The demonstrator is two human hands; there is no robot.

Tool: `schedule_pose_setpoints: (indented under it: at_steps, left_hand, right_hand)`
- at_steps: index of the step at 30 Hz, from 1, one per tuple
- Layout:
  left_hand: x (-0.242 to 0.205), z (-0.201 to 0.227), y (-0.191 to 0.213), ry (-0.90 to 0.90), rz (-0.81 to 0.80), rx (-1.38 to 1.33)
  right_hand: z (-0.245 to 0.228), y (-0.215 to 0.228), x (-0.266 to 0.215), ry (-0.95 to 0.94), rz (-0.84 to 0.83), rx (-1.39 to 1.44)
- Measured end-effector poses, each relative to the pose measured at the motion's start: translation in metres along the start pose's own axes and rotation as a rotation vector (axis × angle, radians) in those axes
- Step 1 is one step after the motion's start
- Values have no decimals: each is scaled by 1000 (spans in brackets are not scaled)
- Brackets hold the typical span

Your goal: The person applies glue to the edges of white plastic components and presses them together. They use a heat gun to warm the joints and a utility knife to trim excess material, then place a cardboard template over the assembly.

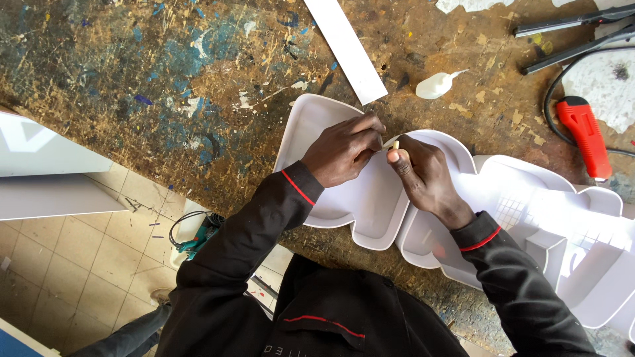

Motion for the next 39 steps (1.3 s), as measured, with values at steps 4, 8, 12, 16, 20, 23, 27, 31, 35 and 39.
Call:
schedule_pose_setpoints:
  at_steps: [4, 8, 12, 16, 20, 23, 27, 31, 35, 39]
  left_hand:
    - [2, 2, 4, 12, -10, -20]
    - [2, 6, 5, 19, -5, -31]
    - [3, 6, 7, 18, 1, -40]
    - [2, 4, 4, 17, 28, -23]
    - [1, 2, 3, 7, 32, -20]
    - [-1, 1, 1, 10, 26, -36]
    - [1, 1, 2, -5, 31, -17]
    - [1, 0, 0, -5, 1, -30]
    - [-1, -2, -3, -11, -10, -47]
    - [1, -2, -2, 3, -22, -52]
  right_hand:
    - [-15, 2, 7, 25, -71, 62]
    - [-49, 15, 16, 81, -125, 75]
    - [-38, 25, 13, 104, -171, 84]
    - [-17, 25, 10, 134, -200, 72]
    - [-4, 17, 8, 158, -221, 60]
    - [-15, 12, 7, 203, -254, 25]
    - [-12, 16, 6, 249, -266, -64]
    - [-12, 15, 8, 318, -294, -142]
    - [-31, 6, 14, 466, -333, -269]
    - [-29, 4, 12, 483, -357, -324]
Point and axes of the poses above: each hand's wrist, its own x-axis towards the middle knuckle, its own y-axis out of the back of the hand, z = x × y, the point moved 4 cm from there along x, towards the middle knuckle, and after that the axes turned 12 degrees about z, right-handed, at the moved point
